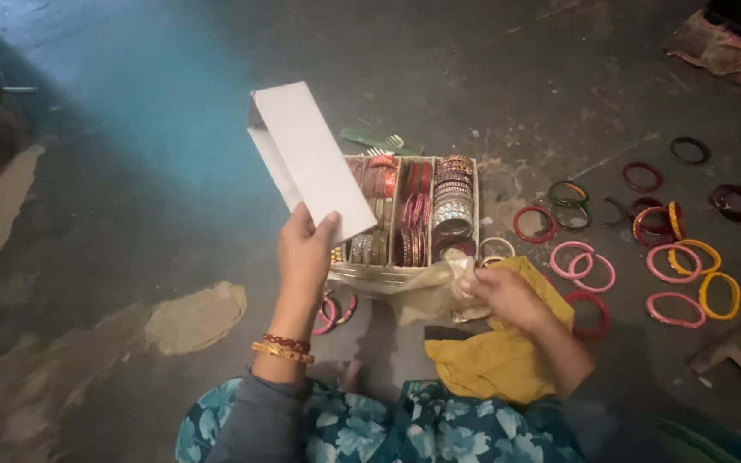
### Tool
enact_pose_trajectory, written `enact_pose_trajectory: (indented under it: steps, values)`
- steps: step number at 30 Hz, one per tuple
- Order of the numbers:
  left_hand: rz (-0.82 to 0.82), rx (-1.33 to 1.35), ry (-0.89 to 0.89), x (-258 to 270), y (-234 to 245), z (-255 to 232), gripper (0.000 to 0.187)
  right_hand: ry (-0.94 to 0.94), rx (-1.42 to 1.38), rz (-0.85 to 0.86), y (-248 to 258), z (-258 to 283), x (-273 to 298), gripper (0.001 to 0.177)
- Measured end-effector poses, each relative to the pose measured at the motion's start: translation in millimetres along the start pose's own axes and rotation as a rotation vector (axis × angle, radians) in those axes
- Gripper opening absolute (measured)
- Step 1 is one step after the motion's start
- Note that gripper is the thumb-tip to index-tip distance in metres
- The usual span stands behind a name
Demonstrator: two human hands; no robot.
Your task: The person sits on the floor and wipes a white rectangular box with a yellow cloth. They then pick up various colorful bangles from the floor, wipe each one individually with the cloth, and place them into the box.
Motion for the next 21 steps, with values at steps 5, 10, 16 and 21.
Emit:
enact_pose_trajectory:
  steps: [5, 10, 16, 21]
  values:
    - [0.043, 0.152, -0.065, 1.1, -6.2, -5.7, 0.031, 0.156, -0.281, -0.053, 5.9, 31.9, 2.1, 0.029]
    - [0.044, 0.149, -0.042, -3.7, -4.6, -7.6, 0.032, -0.098, -0.986, -0.164, 15.3, 48.5, 10.1, 0.027]
    - [0.034, 0.414, -0.058, -4.9, 4.1, -15.7, 0.032, 0.155, -1.400, -0.027, 20.3, 58.4, 12.9, 0.032]
    - [0.002, 0.484, -0.101, -5.5, 14.3, -24.7, 0.031, 0.112, -0.822, 0.116, 2.3, 44.9, 3.6, 0.032]
Point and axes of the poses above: each hand's wrist, its own x-axis away from the middle knuckle, its own y-axis out of the back of the hand, z = x × y, the point moved 4 cm from there along -x, towards the middle knuckle
